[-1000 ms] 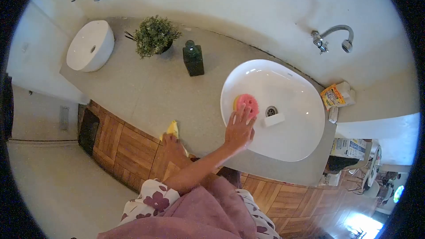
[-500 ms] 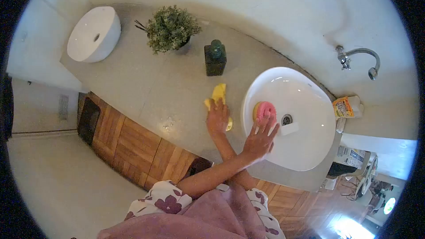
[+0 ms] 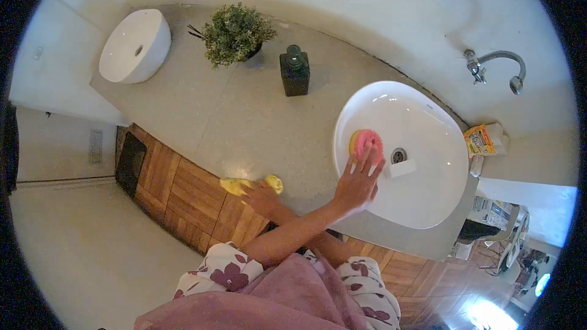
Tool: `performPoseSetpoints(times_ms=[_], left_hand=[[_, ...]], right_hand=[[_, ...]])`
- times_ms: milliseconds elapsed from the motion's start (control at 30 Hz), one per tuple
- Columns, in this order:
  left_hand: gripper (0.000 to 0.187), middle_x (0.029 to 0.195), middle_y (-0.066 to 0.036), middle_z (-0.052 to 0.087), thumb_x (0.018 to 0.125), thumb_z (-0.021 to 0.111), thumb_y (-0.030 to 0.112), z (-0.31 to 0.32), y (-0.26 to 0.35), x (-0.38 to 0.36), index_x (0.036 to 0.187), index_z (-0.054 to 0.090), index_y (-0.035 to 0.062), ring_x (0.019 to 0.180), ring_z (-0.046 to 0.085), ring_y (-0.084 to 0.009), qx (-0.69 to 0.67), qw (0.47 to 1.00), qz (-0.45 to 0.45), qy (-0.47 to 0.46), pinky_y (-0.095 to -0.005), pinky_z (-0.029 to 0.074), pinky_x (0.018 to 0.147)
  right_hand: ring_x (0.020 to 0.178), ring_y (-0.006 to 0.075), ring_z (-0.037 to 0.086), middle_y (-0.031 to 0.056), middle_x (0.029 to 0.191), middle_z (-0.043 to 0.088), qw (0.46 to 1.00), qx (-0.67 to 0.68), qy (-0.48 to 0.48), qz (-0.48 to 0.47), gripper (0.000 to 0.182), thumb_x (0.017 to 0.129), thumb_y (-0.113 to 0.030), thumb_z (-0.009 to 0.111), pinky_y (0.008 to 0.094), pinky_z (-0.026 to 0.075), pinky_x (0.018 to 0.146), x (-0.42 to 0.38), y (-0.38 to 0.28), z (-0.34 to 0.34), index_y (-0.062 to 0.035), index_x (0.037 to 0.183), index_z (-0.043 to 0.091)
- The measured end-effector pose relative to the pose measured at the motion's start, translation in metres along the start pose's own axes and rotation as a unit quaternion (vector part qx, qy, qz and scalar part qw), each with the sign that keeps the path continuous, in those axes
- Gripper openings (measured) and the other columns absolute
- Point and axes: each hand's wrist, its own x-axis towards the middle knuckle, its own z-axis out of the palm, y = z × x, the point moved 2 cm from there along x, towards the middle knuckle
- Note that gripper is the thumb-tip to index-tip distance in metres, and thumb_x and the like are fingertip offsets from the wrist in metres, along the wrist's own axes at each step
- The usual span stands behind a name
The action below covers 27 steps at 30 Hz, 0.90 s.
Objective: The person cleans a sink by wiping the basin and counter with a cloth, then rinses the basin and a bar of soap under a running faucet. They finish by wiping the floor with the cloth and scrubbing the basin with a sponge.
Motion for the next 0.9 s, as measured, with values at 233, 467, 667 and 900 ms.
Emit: performPoseSetpoints(times_ms=[233,467,667,900], left_hand=[[0.061,0.147,-0.025,0.03,0.079,0.06,0.025,0.014,-0.001,-0.002,0.135,0.048,0.0041,0.143,0.017,-0.0352,0.027,0.999,0.001,0.033,-0.0525,0.017,0.114],[0.058,0.146,-0.017,0.037,0.081,0.062,0.028,0.014,0.003,0.0,0.134,0.048,0.01,0.141,0.024,-0.0339,0.087,0.996,0.0,0.004,-0.0537,0.023,0.111],[0.054,0.142,-0.015,0.044,0.081,0.062,0.03,0.009,0.009,0.002,0.13,0.053,0.012,0.14,0.027,-0.0328,0.097,0.995,-0.002,0.019,-0.0513,0.022,0.112],[0.045,0.133,-0.005,0.052,0.078,0.067,0.029,0.003,0.02,0.006,0.121,0.06,0.0137,0.134,0.037,-0.0292,0.117,0.991,-0.058,0.005,-0.0469,0.027,0.11]], right_hand=[[0.115,0.0264,0.051,0.0076,0.142,0.045,0.957,0.22,0.07,0.177,0.046,0.082,-0.02,0.058,0.047,0.039,0.096,-0.156,0.011,0.023,-0.0176,0.128,0.055],[0.101,0.0241,0.056,-0.0009,0.127,0.059,0.955,-0.053,0.119,0.267,0.047,0.072,-0.008,0.062,0.0421,0.043,0.086,-0.359,0.024,-0.033,-0.0245,0.116,0.064],[0.099,0.0281,0.056,0.0006,0.121,0.061,0.9,-0.104,0.114,0.408,0.045,0.074,-0.008,0.062,0.0441,0.044,0.085,-0.526,0.082,-0.044,-0.0234,0.116,0.064],[0.105,0.0297,0.056,0.0105,0.119,0.061,0.761,-0.072,0.375,0.524,0.037,0.083,-0.015,0.065,0.0393,0.041,0.089,-0.588,0.191,-0.112,-0.0126,0.119,0.061]])
